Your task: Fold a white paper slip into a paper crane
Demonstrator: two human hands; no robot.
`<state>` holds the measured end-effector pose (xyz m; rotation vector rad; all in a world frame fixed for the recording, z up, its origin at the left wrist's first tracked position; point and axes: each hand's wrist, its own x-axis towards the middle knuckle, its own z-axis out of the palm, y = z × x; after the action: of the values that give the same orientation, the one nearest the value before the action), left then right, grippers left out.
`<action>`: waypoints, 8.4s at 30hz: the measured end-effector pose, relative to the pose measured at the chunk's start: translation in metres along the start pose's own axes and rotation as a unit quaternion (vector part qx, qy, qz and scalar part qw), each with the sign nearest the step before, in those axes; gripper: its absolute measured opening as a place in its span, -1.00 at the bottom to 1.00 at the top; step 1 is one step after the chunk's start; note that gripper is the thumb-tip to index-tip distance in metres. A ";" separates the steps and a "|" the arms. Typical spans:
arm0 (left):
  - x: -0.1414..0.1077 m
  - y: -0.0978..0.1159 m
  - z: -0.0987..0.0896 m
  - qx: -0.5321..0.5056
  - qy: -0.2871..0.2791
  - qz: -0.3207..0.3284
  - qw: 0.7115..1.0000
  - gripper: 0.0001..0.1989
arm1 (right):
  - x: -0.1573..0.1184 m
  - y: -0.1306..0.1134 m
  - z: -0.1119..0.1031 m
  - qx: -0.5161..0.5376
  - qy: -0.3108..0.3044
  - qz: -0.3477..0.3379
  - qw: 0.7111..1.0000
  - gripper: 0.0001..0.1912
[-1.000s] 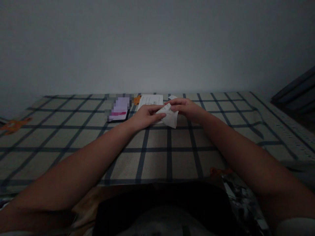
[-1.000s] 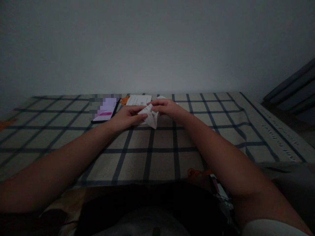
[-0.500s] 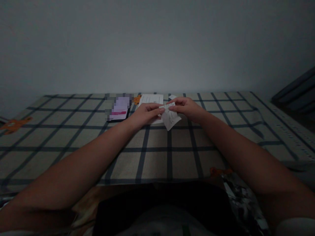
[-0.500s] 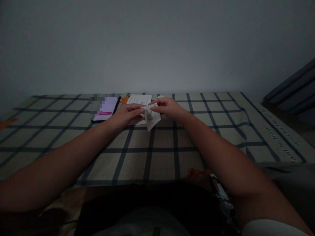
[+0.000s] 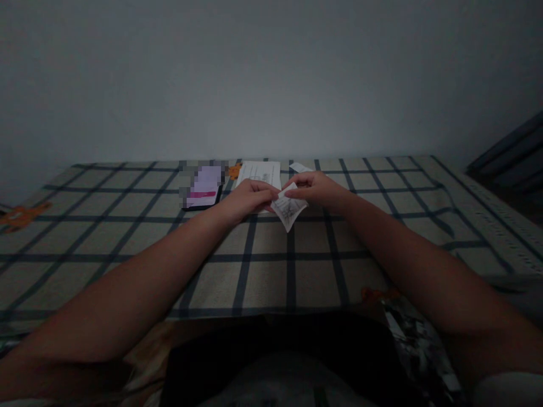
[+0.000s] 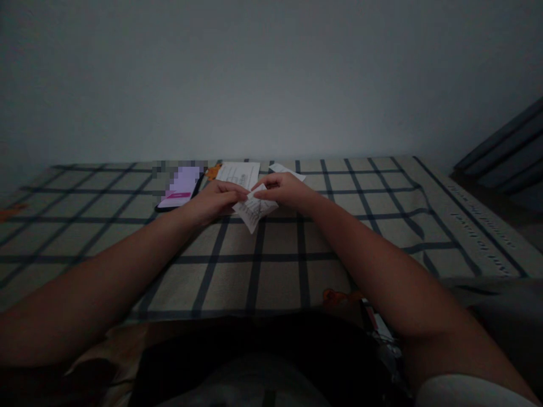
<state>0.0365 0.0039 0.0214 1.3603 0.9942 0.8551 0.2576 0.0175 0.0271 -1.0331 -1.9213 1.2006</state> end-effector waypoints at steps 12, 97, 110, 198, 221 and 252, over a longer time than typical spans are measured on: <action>0.001 -0.004 -0.001 0.008 -0.031 -0.029 0.999 -0.88 | -0.001 0.003 -0.001 0.003 -0.029 0.023 0.999 -0.73; -0.001 -0.003 -0.001 0.032 0.008 0.073 0.997 -0.85 | -0.004 -0.010 0.006 -0.198 -0.148 -0.012 0.969 -0.74; 0.007 -0.007 -0.005 -0.056 -0.035 0.103 0.992 -0.74 | -0.003 0.001 0.001 0.015 -0.092 0.082 0.992 -0.68; 0.004 -0.002 -0.006 0.133 0.125 0.183 0.966 -0.71 | 0.003 0.002 0.005 0.023 0.030 -0.031 0.999 -0.61; -0.003 0.000 0.001 0.109 0.099 0.123 0.981 -0.68 | -0.004 -0.006 -0.001 -0.057 -0.019 -0.010 0.998 -0.75; 0.011 -0.004 -0.006 0.061 0.193 0.201 0.958 -0.65 | 0.001 0.004 0.003 -0.035 -0.018 -0.027 0.999 -0.75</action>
<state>0.0345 0.0165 0.0165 1.5640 1.0944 1.4266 0.2558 0.0183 0.0229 -0.9942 -2.0184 1.1363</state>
